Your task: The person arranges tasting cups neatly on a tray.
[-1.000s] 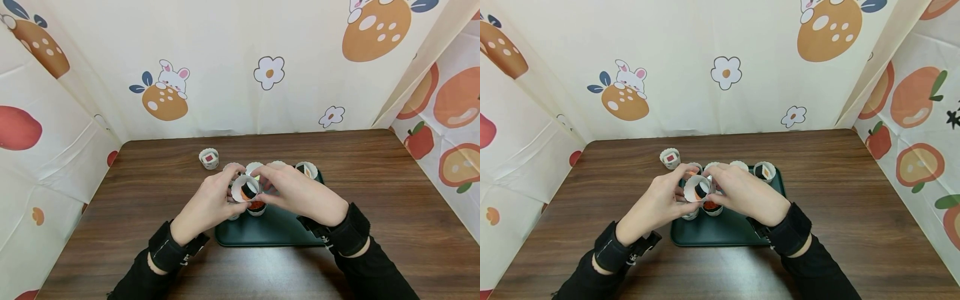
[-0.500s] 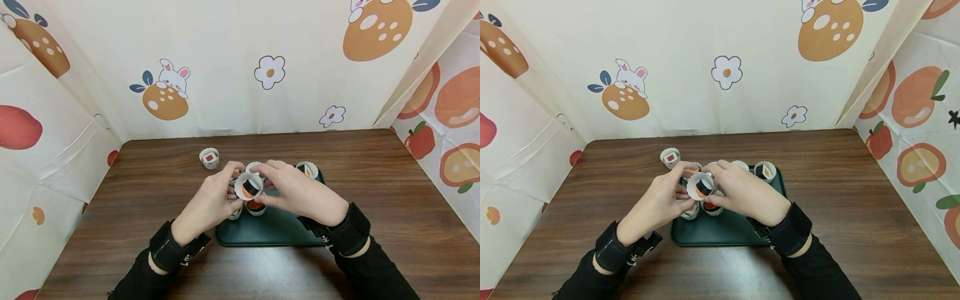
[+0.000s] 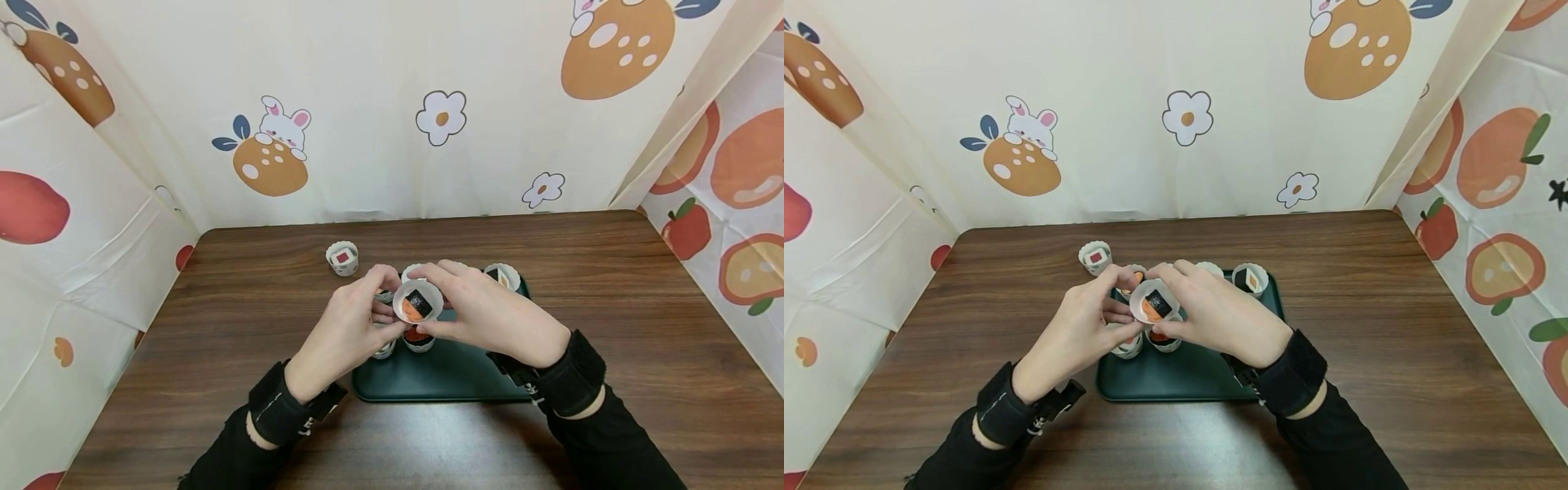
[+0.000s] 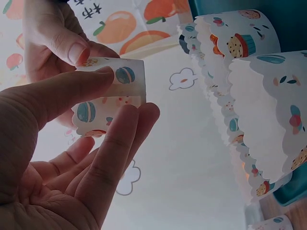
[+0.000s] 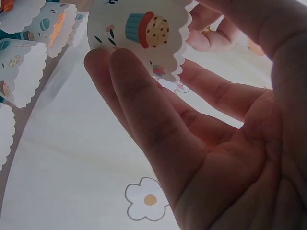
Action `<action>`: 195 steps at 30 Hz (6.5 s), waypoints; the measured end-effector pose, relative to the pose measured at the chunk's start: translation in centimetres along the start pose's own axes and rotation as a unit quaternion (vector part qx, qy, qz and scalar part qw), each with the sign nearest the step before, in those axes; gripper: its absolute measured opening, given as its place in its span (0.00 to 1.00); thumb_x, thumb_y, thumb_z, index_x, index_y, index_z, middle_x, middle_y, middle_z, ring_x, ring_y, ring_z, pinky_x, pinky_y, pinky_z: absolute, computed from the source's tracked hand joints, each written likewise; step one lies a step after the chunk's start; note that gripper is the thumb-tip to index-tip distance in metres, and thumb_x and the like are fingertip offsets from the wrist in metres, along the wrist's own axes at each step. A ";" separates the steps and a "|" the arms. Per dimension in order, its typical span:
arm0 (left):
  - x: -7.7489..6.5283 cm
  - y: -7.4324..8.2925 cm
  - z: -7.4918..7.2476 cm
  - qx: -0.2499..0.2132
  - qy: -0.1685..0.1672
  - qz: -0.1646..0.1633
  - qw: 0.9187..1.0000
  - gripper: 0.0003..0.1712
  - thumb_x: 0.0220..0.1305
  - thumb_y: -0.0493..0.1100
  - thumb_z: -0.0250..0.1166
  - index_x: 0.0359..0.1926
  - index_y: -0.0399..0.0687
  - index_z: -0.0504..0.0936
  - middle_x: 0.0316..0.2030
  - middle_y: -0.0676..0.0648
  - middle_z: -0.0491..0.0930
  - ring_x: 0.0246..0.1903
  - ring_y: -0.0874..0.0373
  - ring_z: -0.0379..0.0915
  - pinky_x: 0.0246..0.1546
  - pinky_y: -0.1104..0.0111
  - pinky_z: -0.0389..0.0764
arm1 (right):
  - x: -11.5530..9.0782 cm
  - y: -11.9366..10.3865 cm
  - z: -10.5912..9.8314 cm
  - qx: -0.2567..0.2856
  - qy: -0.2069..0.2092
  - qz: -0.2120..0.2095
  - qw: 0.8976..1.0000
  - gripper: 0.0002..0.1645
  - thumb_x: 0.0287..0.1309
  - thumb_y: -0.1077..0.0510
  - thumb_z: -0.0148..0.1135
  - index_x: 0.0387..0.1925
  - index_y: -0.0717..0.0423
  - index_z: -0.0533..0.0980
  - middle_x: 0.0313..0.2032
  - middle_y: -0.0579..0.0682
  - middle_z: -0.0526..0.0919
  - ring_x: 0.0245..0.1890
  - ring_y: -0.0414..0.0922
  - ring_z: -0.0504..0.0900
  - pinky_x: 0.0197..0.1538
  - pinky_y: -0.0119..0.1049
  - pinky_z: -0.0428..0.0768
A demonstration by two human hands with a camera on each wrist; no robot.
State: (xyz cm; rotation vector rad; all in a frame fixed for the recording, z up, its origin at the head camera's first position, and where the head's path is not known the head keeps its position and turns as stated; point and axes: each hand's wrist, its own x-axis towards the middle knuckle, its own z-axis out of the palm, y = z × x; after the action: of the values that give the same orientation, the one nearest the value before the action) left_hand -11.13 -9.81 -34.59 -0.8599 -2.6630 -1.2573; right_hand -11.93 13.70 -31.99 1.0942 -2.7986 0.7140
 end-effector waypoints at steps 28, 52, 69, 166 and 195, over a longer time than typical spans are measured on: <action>-0.1 0.2 0.3 -0.006 0.004 0.046 0.999 0.19 0.60 0.27 0.76 0.48 0.42 0.78 0.42 0.44 0.80 0.34 0.60 0.89 0.39 0.76 0.87 | -0.1 0.2 0.0 0.007 -0.005 0.006 1.000 0.37 0.57 0.57 0.79 0.67 0.51 0.74 0.56 0.51 0.84 0.46 0.44 0.82 0.45 0.37 0.84; 0.0 -0.7 -3.0 0.050 0.045 0.054 0.996 0.13 0.64 0.33 0.76 0.48 0.45 0.85 0.42 0.48 0.87 0.35 0.62 0.89 0.39 0.71 0.89 | -1.6 2.1 -0.2 0.008 -0.040 0.034 0.999 0.33 0.57 0.58 0.78 0.62 0.50 0.75 0.55 0.47 0.83 0.39 0.41 0.79 0.41 0.34 0.80; 0.2 -1.9 -5.1 0.078 0.085 0.018 0.993 0.12 0.64 0.35 0.76 0.46 0.47 0.85 0.42 0.50 0.86 0.35 0.62 0.88 0.37 0.68 0.90 | -3.5 3.8 0.7 -0.017 -0.093 0.088 0.992 0.36 0.58 0.57 0.79 0.67 0.50 0.75 0.54 0.52 0.84 0.45 0.43 0.78 0.46 0.38 0.83; 5.9 -14.0 -2.6 0.181 0.006 -0.237 0.954 0.34 0.65 0.45 0.77 0.67 0.39 0.73 0.56 0.33 0.81 0.50 0.39 0.79 0.53 0.48 0.85 | -4.9 3.2 -1.7 -0.020 -0.072 0.090 0.993 0.29 0.64 0.51 0.77 0.64 0.50 0.80 0.54 0.51 0.86 0.44 0.43 0.85 0.44 0.41 0.85; 3.3 -12.1 -3.3 0.156 0.079 -0.203 0.964 0.31 0.63 0.43 0.78 0.62 0.39 0.76 0.53 0.34 0.83 0.49 0.40 0.79 0.51 0.46 0.88 | -4.9 3.5 -2.1 -0.012 -0.074 0.100 0.992 0.30 0.64 0.51 0.78 0.65 0.49 0.81 0.57 0.51 0.86 0.42 0.40 0.84 0.46 0.42 0.85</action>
State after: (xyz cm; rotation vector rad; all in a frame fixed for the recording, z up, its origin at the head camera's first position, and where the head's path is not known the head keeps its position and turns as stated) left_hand -20.64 -16.86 -39.79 -0.1690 -2.8777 -0.8730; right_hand -10.77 19.98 -32.54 0.9069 -3.0657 0.6365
